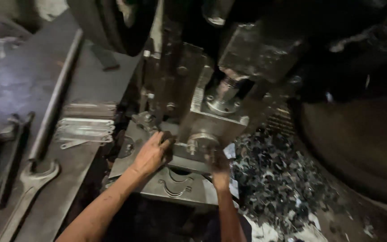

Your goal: Operator is feeding metal components into a industrial power press to be shaped or cut.

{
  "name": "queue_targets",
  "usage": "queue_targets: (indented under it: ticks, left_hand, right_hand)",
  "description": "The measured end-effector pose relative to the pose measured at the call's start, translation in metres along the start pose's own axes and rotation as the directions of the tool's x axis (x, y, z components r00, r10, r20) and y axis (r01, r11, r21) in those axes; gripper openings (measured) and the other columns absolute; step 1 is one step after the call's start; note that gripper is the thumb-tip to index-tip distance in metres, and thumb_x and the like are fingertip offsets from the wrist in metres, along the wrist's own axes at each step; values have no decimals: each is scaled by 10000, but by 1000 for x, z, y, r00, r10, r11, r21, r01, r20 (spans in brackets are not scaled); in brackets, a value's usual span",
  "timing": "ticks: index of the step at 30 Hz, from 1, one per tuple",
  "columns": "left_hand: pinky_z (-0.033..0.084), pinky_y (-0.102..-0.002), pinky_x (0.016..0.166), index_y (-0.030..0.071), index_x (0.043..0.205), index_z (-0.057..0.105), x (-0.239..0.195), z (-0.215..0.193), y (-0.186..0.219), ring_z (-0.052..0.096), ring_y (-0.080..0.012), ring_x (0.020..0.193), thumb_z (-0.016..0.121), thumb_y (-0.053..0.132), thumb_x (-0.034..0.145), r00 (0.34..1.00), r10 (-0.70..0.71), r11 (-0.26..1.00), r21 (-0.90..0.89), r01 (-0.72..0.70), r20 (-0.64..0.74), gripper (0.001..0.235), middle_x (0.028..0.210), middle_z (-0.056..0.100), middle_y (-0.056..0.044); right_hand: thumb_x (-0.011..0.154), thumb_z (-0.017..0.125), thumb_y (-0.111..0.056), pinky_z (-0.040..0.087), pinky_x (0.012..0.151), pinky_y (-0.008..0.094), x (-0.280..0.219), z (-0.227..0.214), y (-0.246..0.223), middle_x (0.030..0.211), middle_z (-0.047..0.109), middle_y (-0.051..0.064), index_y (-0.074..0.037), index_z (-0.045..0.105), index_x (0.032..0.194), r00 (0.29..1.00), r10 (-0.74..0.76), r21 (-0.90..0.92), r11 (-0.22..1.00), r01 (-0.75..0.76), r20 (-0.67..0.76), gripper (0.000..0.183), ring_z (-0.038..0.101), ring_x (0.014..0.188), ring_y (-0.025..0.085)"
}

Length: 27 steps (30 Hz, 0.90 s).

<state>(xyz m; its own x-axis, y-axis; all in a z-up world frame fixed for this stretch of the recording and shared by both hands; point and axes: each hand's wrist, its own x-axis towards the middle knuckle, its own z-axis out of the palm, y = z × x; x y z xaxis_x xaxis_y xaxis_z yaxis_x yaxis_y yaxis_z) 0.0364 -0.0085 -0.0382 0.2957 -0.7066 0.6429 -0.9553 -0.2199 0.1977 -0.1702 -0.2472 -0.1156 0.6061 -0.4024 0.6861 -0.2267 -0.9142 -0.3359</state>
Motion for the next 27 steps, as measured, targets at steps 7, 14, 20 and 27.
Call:
queue_targets:
  ticks: [7,14,20,27]
  left_hand:
    - [483,-450,990,-1,1303,624,-87,-71,-91,577,-410,1164,602,46,799,996,-65,994,-78,70,68,507,1270,603,-230]
    - [451,-535,1035,0,1395,561,-154,-118,-201,548,-431,1249,464,79,893,943,-328,891,352,286,63,517,1345,597,-237]
    - [468,-543,1032,7,1324,584,-141,-121,-207,553,-423,1225,483,67,957,906,-410,844,419,334,102,386,1289,603,-228]
    - [489,-547,1013,-17,1125,621,-123,-150,-179,590,-459,1140,584,87,883,878,-470,789,491,370,94,266,1174,618,-265]
  right_hand:
    - [980,602,-173,563,960,419,-73,-38,38,1274,704,136,43,590,1313,753,614,951,13,-308,235,397,677,1152,264]
    - [1039,662,-174,499,751,329,-137,-85,13,861,702,122,82,724,1039,632,718,674,316,-668,290,264,631,789,192]
    - [938,670,-180,556,736,299,-127,-96,-65,844,793,61,18,764,1069,640,667,409,499,-764,382,255,715,769,132]
    - [940,699,-214,564,642,265,-110,-109,-100,795,795,62,-49,771,1031,793,488,207,788,-580,364,202,755,703,83]
